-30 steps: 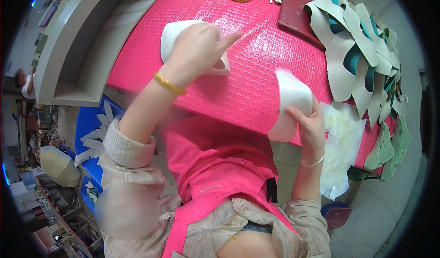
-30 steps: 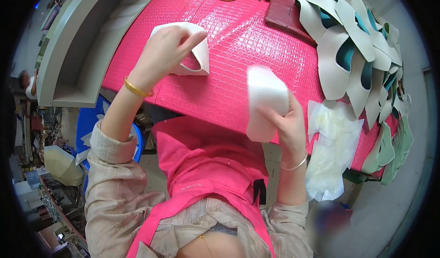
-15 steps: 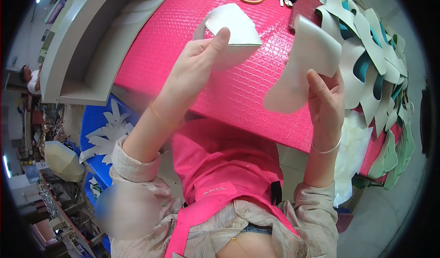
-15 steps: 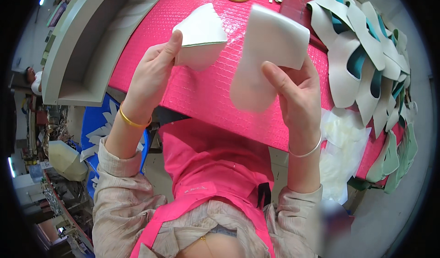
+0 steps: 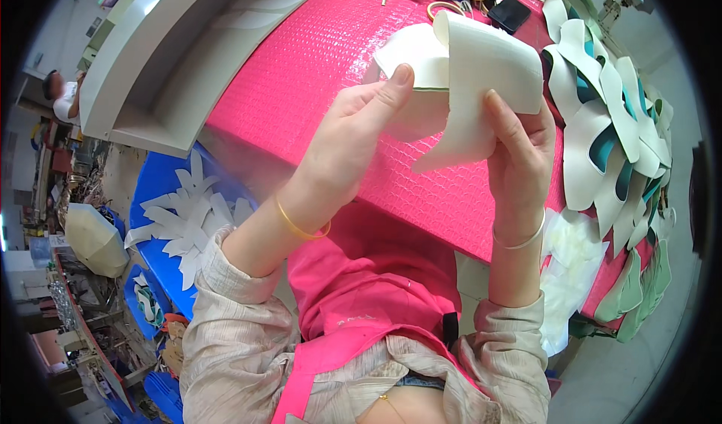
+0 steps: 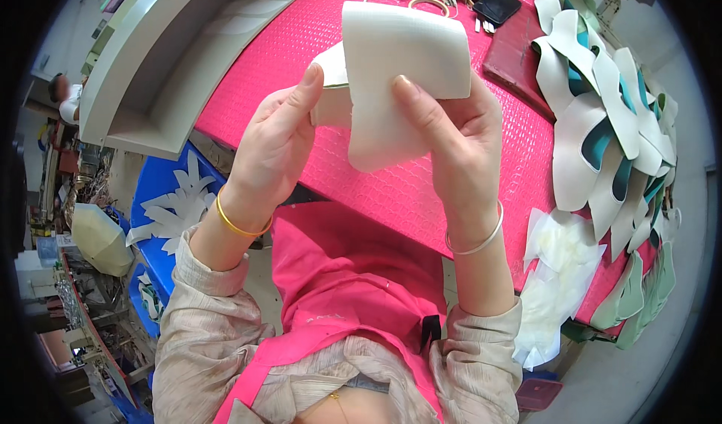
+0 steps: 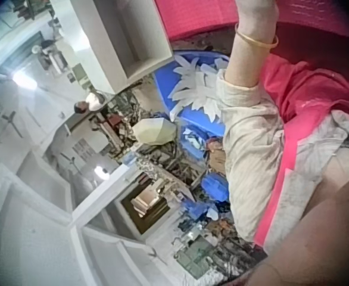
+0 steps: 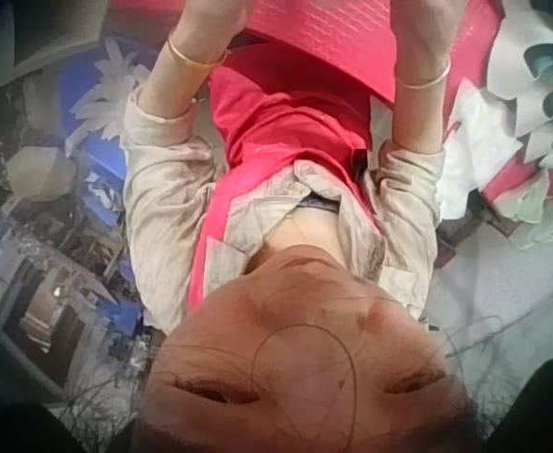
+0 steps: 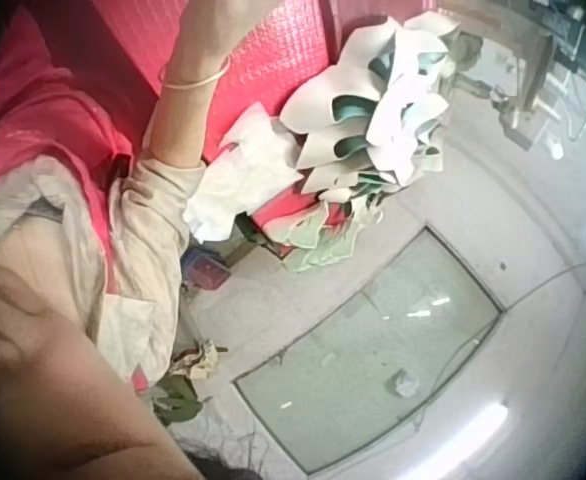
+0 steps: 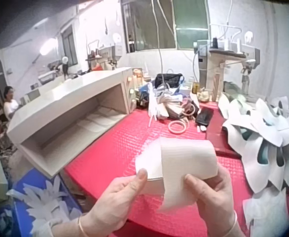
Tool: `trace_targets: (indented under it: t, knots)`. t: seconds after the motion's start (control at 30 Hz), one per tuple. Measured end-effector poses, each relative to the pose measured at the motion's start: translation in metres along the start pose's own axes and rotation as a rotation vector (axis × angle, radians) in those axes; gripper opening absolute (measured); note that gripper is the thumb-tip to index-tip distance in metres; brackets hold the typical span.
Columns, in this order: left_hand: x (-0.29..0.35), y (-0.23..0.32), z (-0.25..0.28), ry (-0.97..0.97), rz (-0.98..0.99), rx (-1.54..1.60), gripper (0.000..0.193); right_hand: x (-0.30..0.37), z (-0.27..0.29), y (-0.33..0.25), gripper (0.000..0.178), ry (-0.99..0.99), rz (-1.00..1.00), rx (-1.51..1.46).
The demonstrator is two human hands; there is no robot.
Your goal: The person assembles shoe components by hand on a pink textured work surface. They pick up white and green shoe parts, align them, and press them together to form a single unit. The person handles the parts one at a time, turning them over to check alignment and fit.
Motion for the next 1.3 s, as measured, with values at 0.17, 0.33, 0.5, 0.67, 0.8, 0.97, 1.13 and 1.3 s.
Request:
trace_targets:
  t: [0.17, 0.33, 0.5, 0.67, 0.8, 0.97, 1.13, 1.3]
  knots:
    - [0.003, 0.003, -0.003, 0.054, -0.031, 0.070, 0.047, 0.000, -0.016, 0.008, 0.031, 0.025, 0.105, 0.071]
    - [0.006, 0.002, -0.003, 0.036, -0.051, 0.099, 0.050, 0.000, -0.022, 0.016, 0.032, 0.057, 0.210, 0.107]
    - [0.006, 0.000, -0.005, 0.084, -0.047, 0.104, 0.054, -0.003, -0.025, 0.022, 0.033, 0.100, 0.310, 0.124]
    - [0.007, -0.001, -0.004, 0.071, -0.056, 0.110, 0.057, -0.001, -0.026, 0.021, 0.028, 0.107, 0.270, 0.134]
    - [0.005, -0.002, 0.000, 0.053, -0.033, -0.197, 0.040, -0.002, -0.024, 0.021, 0.040, 0.122, 0.229, 0.183]
    - [-0.028, 0.021, -0.006, 0.058, -0.070, -0.057, 0.032, 0.011, -0.018, 0.031, 0.065, 0.168, 0.322, 0.384]
    - [-0.069, 0.030, -0.012, 0.033, -0.116, 0.063, 0.030, 0.027, -0.010, 0.035, 0.059, 0.259, 0.080, 0.229]
    - [-0.077, 0.060, -0.002, -0.446, 0.232, 0.286, 0.035, 0.021, -0.007, 0.035, 0.056, 0.285, 0.134, 0.248]
Point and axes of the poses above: each hand's wrist, its own x-axis away from the middle knuckle, its own z-axis out of the back of the hand, y = z × x, the point moved 1 cm from there along -x, towards the middle knuckle, and after that the axes turned 4 degrees about y, right-handed, at the moved point
